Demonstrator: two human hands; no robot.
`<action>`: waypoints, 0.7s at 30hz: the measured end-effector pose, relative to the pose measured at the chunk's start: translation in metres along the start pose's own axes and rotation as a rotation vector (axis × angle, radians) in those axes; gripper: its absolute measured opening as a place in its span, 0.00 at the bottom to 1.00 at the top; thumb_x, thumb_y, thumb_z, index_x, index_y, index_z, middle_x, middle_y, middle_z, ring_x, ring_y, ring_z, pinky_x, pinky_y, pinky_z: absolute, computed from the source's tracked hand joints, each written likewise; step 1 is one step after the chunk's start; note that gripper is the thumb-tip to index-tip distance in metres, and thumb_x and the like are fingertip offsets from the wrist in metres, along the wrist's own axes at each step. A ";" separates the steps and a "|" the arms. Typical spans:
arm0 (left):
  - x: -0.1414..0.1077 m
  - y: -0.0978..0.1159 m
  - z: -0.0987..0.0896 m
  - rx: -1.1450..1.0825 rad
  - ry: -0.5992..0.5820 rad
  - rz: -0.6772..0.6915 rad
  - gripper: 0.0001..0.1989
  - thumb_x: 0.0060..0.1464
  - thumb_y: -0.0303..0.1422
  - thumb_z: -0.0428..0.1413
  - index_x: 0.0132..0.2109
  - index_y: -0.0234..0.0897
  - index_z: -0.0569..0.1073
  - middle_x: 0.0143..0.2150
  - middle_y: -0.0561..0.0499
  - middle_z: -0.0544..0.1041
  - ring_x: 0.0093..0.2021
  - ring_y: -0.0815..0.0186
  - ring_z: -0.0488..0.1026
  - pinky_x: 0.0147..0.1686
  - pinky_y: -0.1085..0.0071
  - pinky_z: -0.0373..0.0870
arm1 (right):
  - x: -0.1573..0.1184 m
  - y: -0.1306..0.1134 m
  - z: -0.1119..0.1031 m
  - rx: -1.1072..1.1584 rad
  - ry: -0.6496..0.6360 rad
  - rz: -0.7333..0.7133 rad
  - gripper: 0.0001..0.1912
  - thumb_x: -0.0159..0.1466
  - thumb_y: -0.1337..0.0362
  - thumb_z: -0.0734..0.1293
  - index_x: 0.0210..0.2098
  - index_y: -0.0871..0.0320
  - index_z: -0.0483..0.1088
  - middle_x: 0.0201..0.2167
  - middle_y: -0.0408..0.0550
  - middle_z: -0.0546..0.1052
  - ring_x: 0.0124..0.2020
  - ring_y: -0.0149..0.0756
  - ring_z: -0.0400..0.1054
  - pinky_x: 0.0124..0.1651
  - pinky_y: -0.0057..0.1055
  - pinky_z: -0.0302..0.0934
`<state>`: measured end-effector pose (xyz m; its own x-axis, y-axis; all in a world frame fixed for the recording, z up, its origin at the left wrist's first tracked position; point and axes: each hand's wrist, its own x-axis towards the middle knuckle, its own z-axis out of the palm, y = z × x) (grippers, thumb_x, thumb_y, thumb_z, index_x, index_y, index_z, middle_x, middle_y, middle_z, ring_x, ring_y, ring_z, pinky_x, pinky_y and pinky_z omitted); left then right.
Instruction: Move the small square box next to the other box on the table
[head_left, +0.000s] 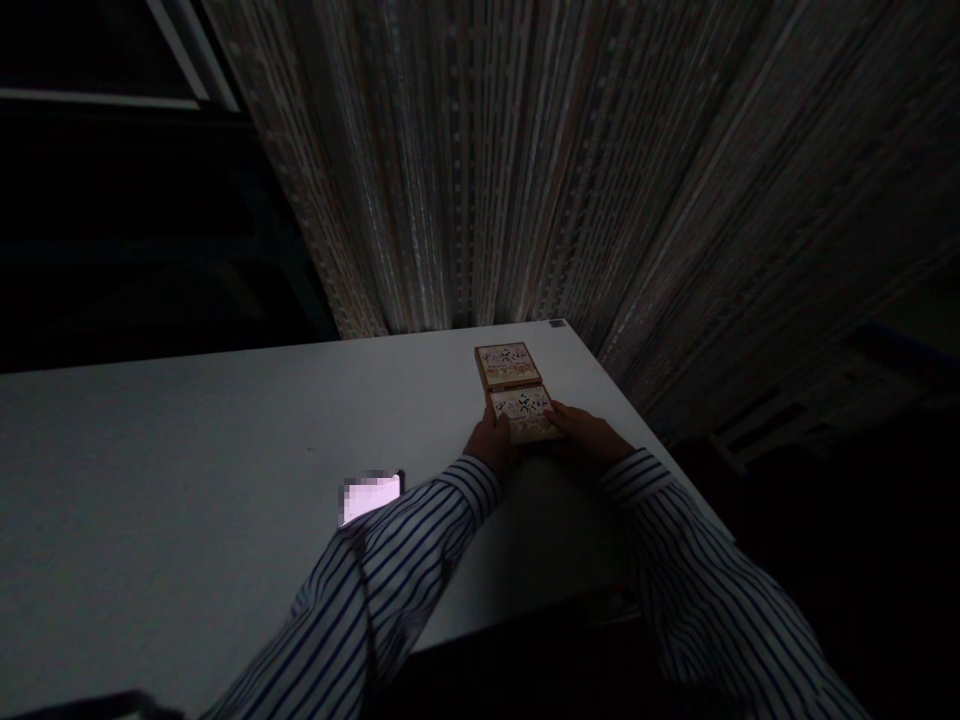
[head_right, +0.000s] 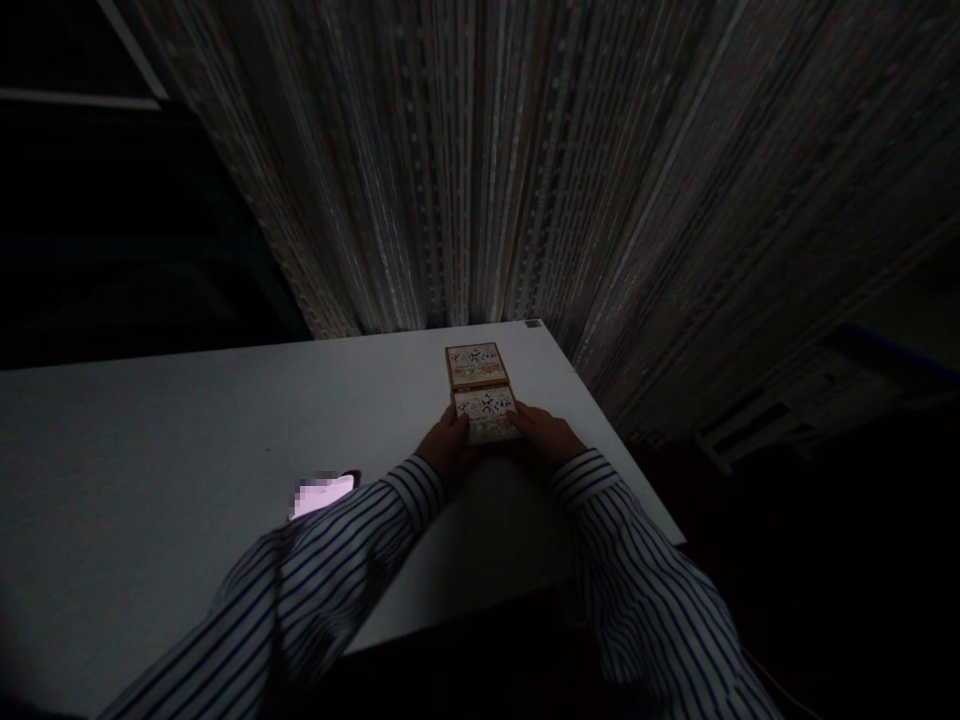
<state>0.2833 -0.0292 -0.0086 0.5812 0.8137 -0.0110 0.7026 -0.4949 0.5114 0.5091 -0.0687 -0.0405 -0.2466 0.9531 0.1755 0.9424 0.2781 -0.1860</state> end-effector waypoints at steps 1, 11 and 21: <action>0.000 0.000 0.000 0.001 0.002 -0.003 0.28 0.48 0.33 0.58 0.56 0.31 0.61 0.65 0.33 0.51 0.62 0.51 0.59 0.56 0.63 0.62 | 0.000 0.000 0.001 -0.004 0.006 -0.003 0.35 0.55 0.59 0.70 0.60 0.53 0.59 0.63 0.55 0.59 0.60 0.49 0.58 0.57 0.47 0.58; 0.000 0.001 -0.002 0.041 0.005 -0.017 0.28 0.48 0.33 0.59 0.54 0.31 0.61 0.64 0.34 0.54 0.59 0.52 0.63 0.54 0.62 0.65 | 0.000 0.002 0.000 -0.018 0.003 -0.043 0.35 0.57 0.55 0.67 0.61 0.55 0.57 0.63 0.56 0.59 0.60 0.52 0.57 0.55 0.51 0.60; 0.001 -0.001 -0.001 0.050 0.036 0.015 0.30 0.47 0.36 0.60 0.56 0.32 0.61 0.63 0.35 0.56 0.58 0.52 0.64 0.52 0.61 0.67 | -0.002 0.000 0.003 -0.021 0.047 -0.051 0.36 0.56 0.53 0.67 0.62 0.56 0.57 0.63 0.57 0.59 0.60 0.52 0.58 0.56 0.51 0.59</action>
<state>0.2825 -0.0280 -0.0086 0.5774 0.8160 0.0278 0.7138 -0.5211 0.4679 0.5093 -0.0700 -0.0437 -0.2836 0.9311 0.2294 0.9338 0.3226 -0.1550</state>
